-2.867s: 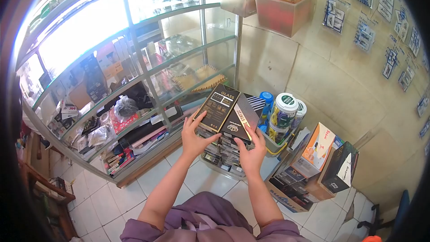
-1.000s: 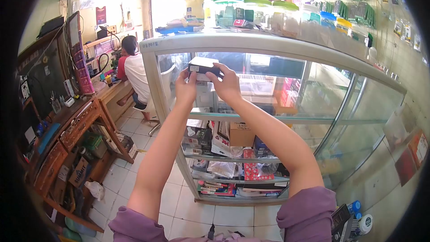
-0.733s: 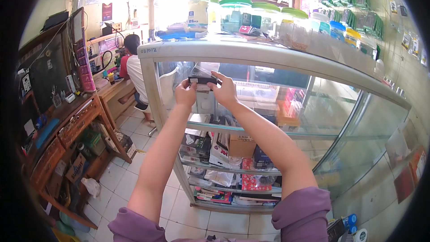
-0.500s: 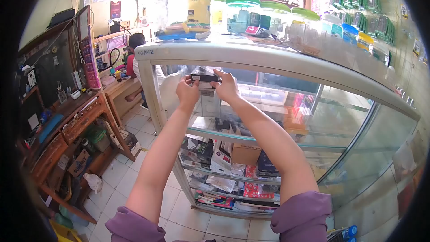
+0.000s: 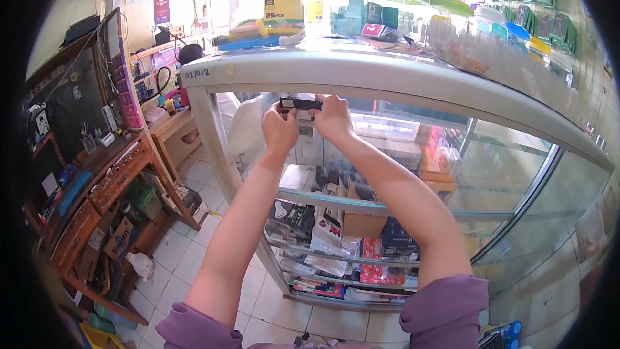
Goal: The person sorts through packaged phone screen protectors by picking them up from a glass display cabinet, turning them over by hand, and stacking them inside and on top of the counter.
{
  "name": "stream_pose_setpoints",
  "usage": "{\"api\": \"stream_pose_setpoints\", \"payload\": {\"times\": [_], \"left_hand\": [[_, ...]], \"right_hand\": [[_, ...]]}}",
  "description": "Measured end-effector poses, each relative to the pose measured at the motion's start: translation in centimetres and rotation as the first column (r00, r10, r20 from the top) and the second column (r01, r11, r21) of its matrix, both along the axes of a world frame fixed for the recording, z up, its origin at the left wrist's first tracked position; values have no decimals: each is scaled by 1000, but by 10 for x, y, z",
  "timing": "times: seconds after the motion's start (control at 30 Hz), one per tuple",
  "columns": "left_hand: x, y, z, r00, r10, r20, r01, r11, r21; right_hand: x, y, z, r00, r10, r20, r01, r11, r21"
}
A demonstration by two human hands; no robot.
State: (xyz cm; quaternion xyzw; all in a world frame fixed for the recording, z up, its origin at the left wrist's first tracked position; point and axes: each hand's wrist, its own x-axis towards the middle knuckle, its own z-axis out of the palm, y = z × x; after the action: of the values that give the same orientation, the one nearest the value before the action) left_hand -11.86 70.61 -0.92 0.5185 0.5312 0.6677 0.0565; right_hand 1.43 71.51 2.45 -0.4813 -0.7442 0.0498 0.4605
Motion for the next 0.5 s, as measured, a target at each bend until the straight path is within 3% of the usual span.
{"api": "stream_pose_setpoints", "payload": {"times": [0.2,0.27,0.5], "left_hand": [[0,-3,1,995,-89,40,91,995,-50],[0,-6,4,992,-124,17,125,986,-110],[2,-3,-4,996,-10,-86,1,994,-107]], "right_hand": [[-8,-4,5,996,-66,52,70,994,-82],[-7,12,-8,998,-43,46,38,994,104],[-9,8,-4,992,-47,118,43,998,37]]}}
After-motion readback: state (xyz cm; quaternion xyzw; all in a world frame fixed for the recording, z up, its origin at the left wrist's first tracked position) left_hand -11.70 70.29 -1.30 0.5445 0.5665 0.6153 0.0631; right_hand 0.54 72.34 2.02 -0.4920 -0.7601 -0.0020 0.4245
